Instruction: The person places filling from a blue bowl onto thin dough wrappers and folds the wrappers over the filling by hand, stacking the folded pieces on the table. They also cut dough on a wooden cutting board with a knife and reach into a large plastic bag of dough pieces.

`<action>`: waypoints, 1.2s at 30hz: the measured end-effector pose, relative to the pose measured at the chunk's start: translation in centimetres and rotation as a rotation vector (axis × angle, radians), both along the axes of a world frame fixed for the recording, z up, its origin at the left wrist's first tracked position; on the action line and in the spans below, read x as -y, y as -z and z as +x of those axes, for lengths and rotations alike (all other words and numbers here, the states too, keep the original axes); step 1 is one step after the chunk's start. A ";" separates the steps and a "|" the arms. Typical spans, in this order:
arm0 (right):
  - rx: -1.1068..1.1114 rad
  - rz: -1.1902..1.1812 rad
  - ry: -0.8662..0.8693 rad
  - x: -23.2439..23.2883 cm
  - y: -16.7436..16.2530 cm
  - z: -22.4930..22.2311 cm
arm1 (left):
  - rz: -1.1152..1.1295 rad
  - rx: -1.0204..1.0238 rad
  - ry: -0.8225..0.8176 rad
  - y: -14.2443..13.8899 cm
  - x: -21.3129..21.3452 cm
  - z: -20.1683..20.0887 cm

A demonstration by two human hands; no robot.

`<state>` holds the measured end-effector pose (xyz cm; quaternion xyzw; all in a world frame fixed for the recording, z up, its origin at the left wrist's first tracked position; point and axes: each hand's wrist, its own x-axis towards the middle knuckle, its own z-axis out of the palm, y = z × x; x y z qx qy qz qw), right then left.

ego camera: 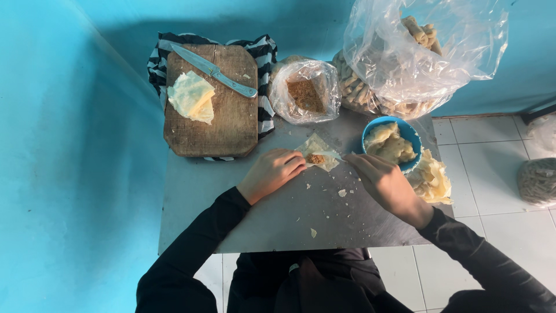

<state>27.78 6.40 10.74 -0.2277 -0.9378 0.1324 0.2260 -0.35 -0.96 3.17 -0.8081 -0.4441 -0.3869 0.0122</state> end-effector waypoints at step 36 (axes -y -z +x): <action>-0.015 0.133 0.022 2.9 3.3 0.7 | 0.042 -0.118 -0.105 1.1 0.0 -0.2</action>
